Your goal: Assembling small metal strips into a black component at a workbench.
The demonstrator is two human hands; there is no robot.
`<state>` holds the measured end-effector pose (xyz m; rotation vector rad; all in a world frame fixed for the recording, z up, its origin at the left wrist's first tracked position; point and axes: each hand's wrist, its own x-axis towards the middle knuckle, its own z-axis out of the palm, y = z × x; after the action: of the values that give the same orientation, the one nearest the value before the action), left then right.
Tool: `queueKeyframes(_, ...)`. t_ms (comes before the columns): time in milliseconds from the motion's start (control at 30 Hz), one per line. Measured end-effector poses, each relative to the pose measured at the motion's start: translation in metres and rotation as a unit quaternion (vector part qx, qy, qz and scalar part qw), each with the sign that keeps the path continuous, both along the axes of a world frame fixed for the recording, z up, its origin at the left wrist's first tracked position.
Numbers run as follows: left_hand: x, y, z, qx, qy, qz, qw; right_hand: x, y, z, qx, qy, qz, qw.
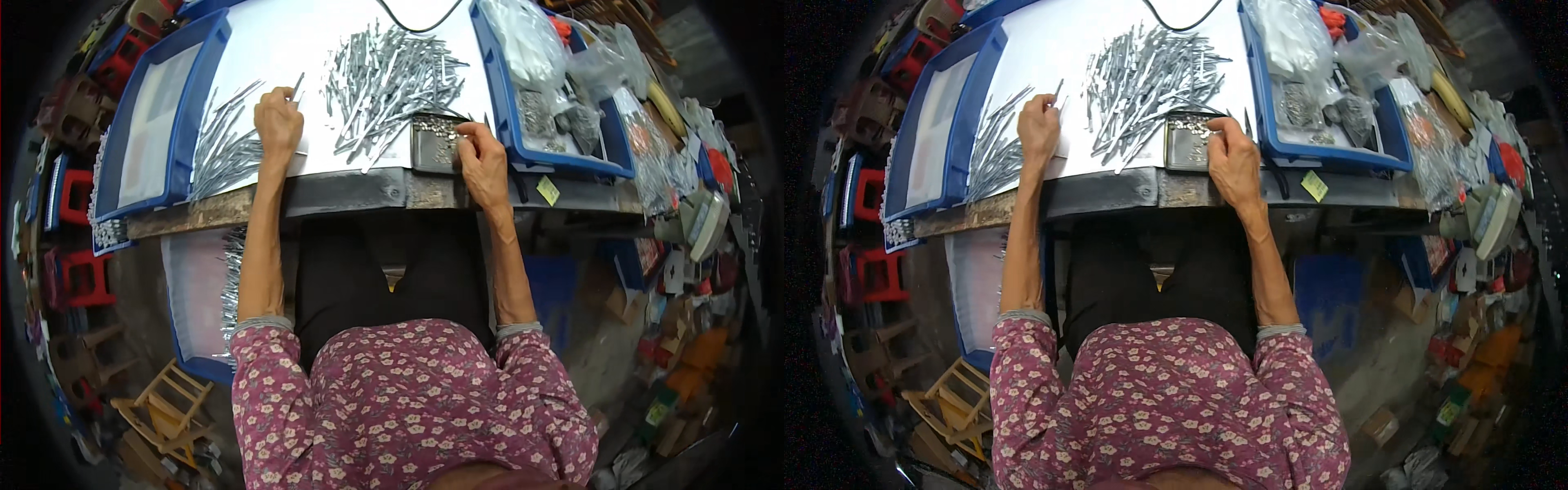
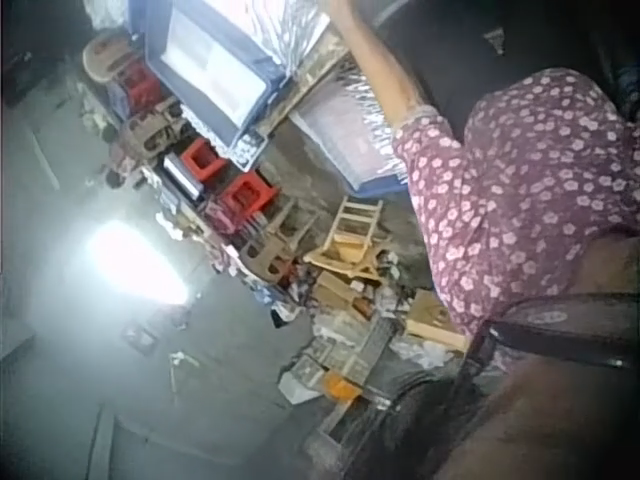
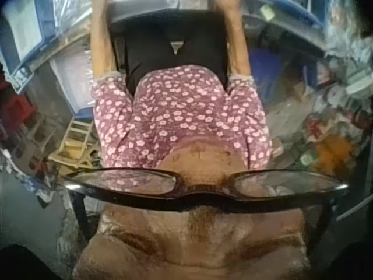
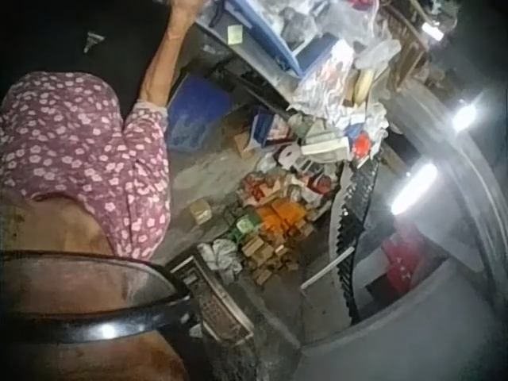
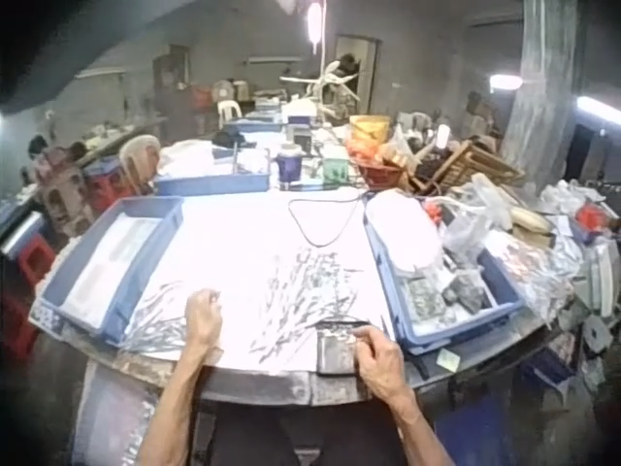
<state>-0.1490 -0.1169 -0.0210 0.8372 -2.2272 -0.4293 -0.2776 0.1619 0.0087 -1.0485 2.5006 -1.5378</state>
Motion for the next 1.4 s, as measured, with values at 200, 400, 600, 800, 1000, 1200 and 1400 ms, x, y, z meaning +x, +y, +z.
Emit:
queueKeyframes(200,0.009,0.044,0.043,0.094,0.078,-0.035,0.992,0.000,-0.003,0.000,0.085,0.086,0.032,0.992)
queueKeyframes(400,0.022,0.078,0.062,0.229,0.169,-0.116,0.952,-0.004,-0.004,0.004,0.106,0.159,0.071,0.979)
queueKeyframes(600,0.034,0.109,0.074,0.384,0.192,-0.175,0.886,-0.008,-0.004,0.004,0.151,0.208,0.104,0.961)
queueKeyframes(800,0.044,0.125,0.074,0.442,0.191,-0.195,0.854,-0.012,-0.010,-0.004,0.165,0.256,0.122,0.945)
queueKeyframes(1000,0.046,0.127,0.063,0.470,0.172,-0.223,0.837,-0.017,-0.012,-0.020,0.122,0.324,0.133,0.929)
queueKeyframes(1200,0.035,0.137,0.060,0.500,0.159,-0.233,0.819,-0.015,-0.012,-0.017,0.121,0.304,0.137,0.935)
queueKeyframes(1400,0.007,0.146,0.052,0.505,0.174,-0.249,0.808,-0.004,-0.012,0.000,0.068,0.220,0.133,0.964)
